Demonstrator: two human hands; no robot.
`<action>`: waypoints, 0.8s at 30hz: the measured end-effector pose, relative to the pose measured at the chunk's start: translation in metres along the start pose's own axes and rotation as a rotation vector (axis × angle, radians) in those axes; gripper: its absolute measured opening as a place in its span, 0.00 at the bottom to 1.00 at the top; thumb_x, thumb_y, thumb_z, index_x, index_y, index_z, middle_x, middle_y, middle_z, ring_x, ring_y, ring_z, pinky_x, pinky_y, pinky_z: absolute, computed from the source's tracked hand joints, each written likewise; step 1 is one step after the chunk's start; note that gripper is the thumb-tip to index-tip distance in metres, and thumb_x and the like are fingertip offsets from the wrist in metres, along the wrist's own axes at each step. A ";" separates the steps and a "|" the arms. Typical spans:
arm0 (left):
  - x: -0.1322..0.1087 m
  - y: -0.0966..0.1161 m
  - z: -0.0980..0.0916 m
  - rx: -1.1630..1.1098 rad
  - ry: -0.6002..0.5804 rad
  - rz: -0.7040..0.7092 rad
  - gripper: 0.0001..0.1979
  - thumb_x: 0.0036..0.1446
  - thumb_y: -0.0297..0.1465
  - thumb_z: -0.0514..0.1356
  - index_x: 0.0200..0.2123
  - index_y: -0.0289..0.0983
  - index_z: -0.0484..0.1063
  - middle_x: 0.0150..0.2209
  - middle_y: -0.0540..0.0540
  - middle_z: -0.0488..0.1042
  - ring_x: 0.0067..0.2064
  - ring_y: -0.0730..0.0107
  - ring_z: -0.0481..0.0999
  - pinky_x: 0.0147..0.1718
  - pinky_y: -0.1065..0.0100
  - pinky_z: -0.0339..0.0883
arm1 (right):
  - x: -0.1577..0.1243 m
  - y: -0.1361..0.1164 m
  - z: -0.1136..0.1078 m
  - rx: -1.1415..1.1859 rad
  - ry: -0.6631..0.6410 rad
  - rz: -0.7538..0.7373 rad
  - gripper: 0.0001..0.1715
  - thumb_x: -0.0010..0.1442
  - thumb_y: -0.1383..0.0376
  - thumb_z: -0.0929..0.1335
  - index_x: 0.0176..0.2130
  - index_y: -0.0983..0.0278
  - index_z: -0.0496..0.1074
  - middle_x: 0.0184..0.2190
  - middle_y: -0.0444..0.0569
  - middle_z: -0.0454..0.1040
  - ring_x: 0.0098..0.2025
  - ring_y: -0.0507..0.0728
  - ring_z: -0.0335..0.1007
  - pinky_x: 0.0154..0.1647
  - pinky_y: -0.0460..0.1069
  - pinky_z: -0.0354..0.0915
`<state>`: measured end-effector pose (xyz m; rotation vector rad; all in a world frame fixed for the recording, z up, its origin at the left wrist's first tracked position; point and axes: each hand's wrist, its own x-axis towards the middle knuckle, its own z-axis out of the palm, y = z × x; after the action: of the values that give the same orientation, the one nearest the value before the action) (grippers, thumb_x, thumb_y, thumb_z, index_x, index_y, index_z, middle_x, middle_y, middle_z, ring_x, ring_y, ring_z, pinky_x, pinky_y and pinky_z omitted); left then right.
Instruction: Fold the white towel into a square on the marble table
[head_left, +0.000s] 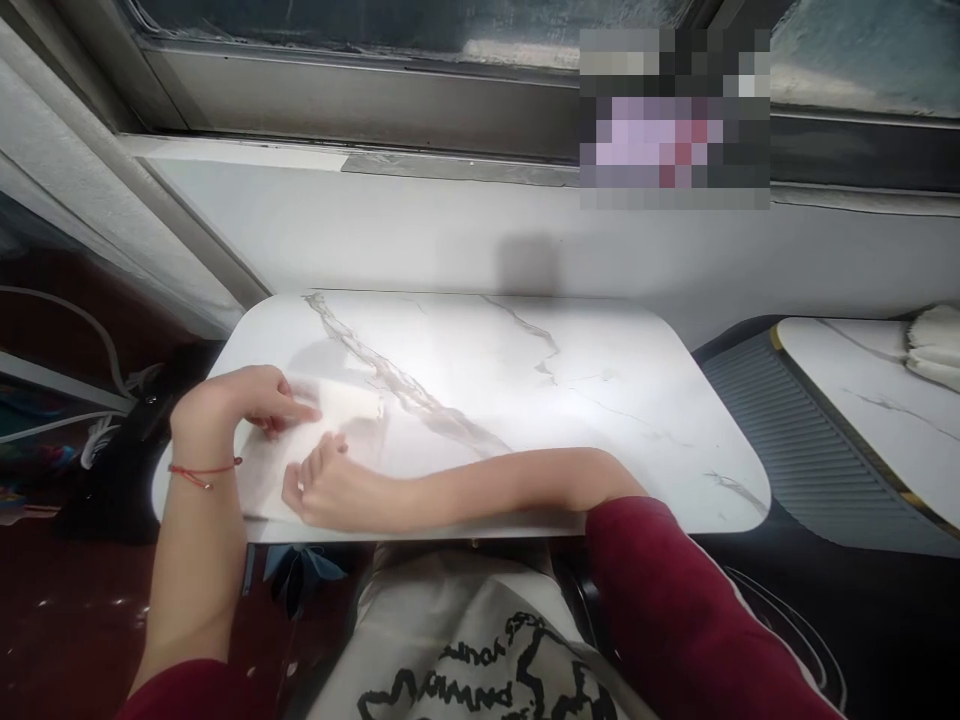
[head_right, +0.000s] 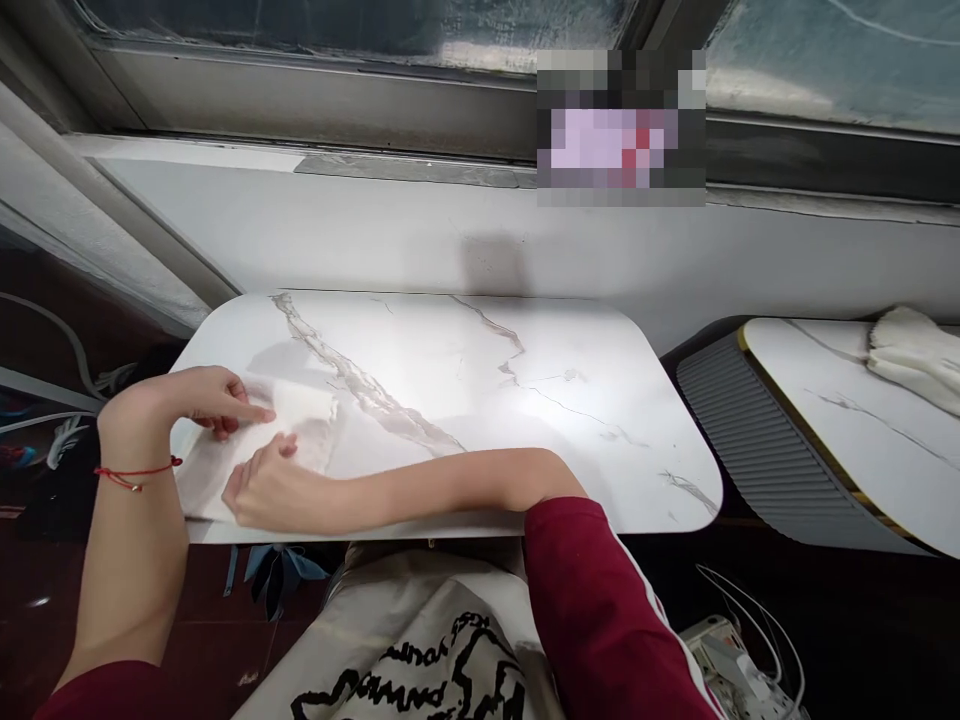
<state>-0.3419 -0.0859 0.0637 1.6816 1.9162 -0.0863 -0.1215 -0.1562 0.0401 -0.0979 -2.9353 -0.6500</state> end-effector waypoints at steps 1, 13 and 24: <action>-0.002 0.011 0.005 -0.010 -0.116 -0.014 0.23 0.43 0.50 0.69 0.14 0.39 0.68 0.17 0.44 0.74 0.23 0.58 0.76 0.24 0.62 0.69 | -0.007 -0.007 -0.004 -0.049 0.001 -0.009 0.26 0.66 0.81 0.53 0.55 0.80 0.71 0.36 0.63 0.82 0.34 0.64 0.79 0.32 0.58 0.66; 0.034 0.090 0.020 0.121 0.235 0.131 0.21 0.53 0.54 0.60 0.31 0.42 0.66 0.31 0.46 0.77 0.32 0.57 0.77 0.31 0.63 0.62 | -0.044 0.047 0.017 0.018 -0.236 0.385 0.31 0.67 0.80 0.49 0.62 0.82 0.64 0.47 0.70 0.78 0.44 0.64 0.76 0.46 0.60 0.71; 0.107 0.106 0.001 -0.021 0.247 0.218 0.31 0.52 0.54 0.58 0.50 0.36 0.62 0.40 0.42 0.74 0.39 0.58 0.76 0.37 0.65 0.65 | -0.069 0.144 0.088 0.178 -0.197 0.609 0.28 0.74 0.70 0.51 0.66 0.76 0.60 0.65 0.76 0.62 0.62 0.67 0.63 0.59 0.61 0.59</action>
<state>-0.2467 0.0297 0.0478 1.9510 1.8826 0.2356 -0.0499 0.0093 0.0107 -1.0347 -2.8745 -0.2938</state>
